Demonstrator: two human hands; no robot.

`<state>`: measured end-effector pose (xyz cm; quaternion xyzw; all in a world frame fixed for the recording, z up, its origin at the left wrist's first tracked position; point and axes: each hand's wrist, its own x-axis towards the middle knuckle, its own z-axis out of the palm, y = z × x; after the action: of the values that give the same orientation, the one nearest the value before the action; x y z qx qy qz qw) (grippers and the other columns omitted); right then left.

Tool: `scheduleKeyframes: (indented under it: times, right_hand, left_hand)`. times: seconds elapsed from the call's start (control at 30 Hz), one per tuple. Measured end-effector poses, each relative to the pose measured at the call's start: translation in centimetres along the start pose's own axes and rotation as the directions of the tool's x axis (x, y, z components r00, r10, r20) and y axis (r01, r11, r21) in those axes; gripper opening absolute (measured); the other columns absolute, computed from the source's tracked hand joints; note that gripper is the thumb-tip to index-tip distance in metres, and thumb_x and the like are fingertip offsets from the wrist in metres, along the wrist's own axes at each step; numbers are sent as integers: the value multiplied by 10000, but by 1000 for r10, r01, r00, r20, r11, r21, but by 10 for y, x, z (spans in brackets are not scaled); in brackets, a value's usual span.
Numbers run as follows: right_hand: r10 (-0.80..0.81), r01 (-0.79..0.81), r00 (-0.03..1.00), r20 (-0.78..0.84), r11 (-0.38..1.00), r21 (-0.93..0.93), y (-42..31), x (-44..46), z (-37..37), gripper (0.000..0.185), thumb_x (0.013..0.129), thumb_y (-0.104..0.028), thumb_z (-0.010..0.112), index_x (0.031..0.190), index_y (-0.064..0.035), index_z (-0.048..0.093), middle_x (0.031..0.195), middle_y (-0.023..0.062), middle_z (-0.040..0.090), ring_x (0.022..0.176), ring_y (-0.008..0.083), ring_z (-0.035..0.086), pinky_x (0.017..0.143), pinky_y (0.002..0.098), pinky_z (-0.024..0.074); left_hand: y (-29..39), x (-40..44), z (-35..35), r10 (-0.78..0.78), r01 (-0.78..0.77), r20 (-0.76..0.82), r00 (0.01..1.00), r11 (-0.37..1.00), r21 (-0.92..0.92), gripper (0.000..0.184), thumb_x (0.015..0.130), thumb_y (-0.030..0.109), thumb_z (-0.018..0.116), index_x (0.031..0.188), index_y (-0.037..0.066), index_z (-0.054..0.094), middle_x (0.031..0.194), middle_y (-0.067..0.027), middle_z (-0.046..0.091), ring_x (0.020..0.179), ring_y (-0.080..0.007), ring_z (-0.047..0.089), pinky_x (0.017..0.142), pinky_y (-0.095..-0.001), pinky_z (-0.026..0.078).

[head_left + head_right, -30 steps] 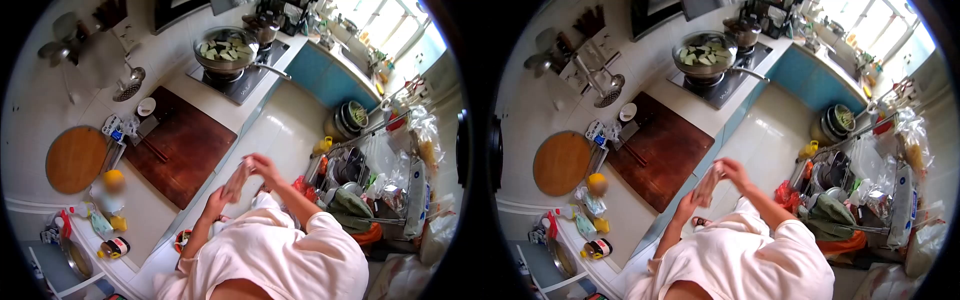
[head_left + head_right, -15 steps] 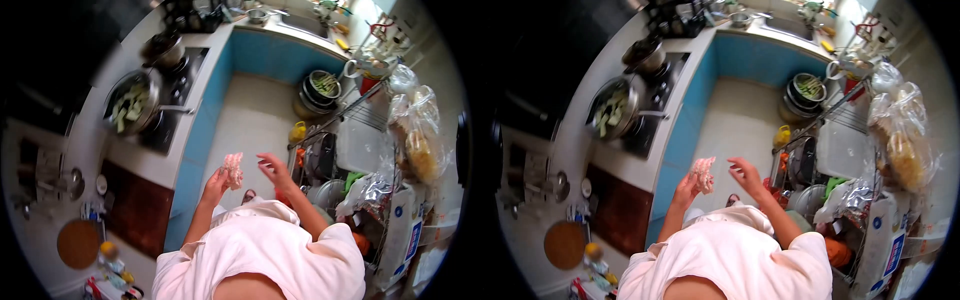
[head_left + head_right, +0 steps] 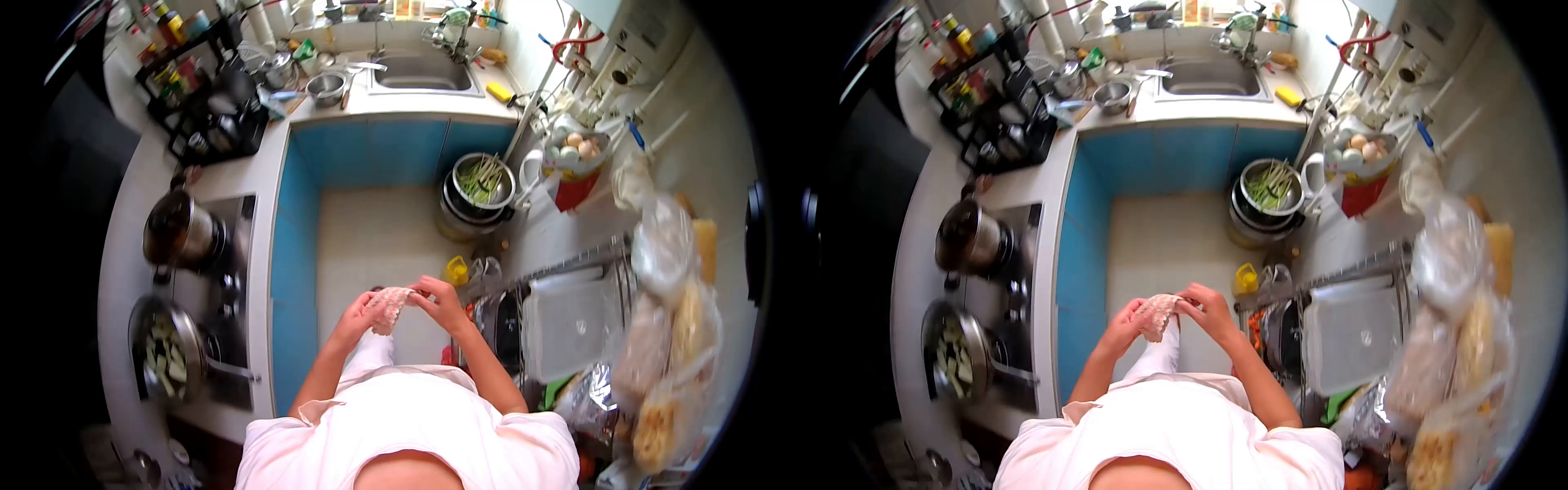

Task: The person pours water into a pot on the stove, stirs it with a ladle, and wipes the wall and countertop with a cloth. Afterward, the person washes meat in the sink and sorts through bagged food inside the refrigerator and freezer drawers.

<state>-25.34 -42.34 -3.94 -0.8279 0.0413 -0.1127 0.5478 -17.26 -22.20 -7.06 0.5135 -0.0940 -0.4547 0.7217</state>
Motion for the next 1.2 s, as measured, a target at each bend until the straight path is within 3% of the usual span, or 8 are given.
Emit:
scheduleKeyframes:
  times: [0.23,0.47,0.67,0.8,0.9,1.0,1.13,1.2]
  right_hand:
    - [37,-1,987,-155,973,229,35,198,-75,85,809,-42,587,818,36,619,708,23,535,646,70,497,565,213,397]
    - [58,-14,987,-148,959,283,64,362,-173,133,869,-53,542,856,60,612,809,23,554,697,84,542,628,211,445]
    - [85,-60,995,-60,942,329,118,507,-259,164,878,-88,547,851,57,618,793,23,564,690,86,571,600,201,467]
    - [46,-32,995,-84,988,152,168,609,-311,175,856,-116,566,818,44,626,713,11,581,634,73,549,566,214,448]
    - [120,-103,991,-62,970,218,188,675,-333,212,871,-151,566,799,41,617,651,-1,566,597,65,521,546,210,422]
    - [60,-50,984,-166,997,64,233,740,-342,199,856,-144,565,785,34,616,626,3,558,579,59,507,523,213,411]
    - [-28,-15,982,-188,974,-226,274,788,-319,161,814,-162,607,785,-5,629,621,55,577,552,133,536,519,272,419]
    - [-85,51,992,-98,950,-309,280,787,-307,148,803,-174,624,831,-29,634,744,93,612,616,197,565,560,297,441]
  left_hand:
    - [125,210,-26,189,-227,257,948,966,125,637,746,100,717,1276,39,369,1133,-76,536,1009,-155,550,848,-279,459]
    - [233,394,-15,158,-207,254,954,962,180,257,871,195,598,1067,32,573,912,-14,627,810,-67,579,691,-212,467]
    - [285,562,-24,118,-169,240,964,963,208,268,896,280,568,991,34,619,847,11,619,741,-44,547,629,-202,441]
    - [328,675,-25,145,-177,126,981,937,302,283,906,292,551,972,27,624,763,51,551,672,-23,473,571,-178,378]
    - [337,765,-40,347,-343,35,937,899,271,301,868,236,607,1047,-6,595,909,-12,612,827,-101,553,725,-218,444]
    - [323,839,-56,664,-416,-371,650,718,558,338,856,228,614,1113,19,548,1002,-36,591,918,-127,546,766,-240,441]
    - [270,905,-48,-51,-41,-404,913,976,-214,291,886,202,538,1150,90,486,1046,-27,539,956,-132,497,823,-288,411]
    - [284,921,-23,-45,-19,-111,993,857,-515,175,897,209,492,1038,105,498,979,-5,547,883,-119,515,756,-300,433]
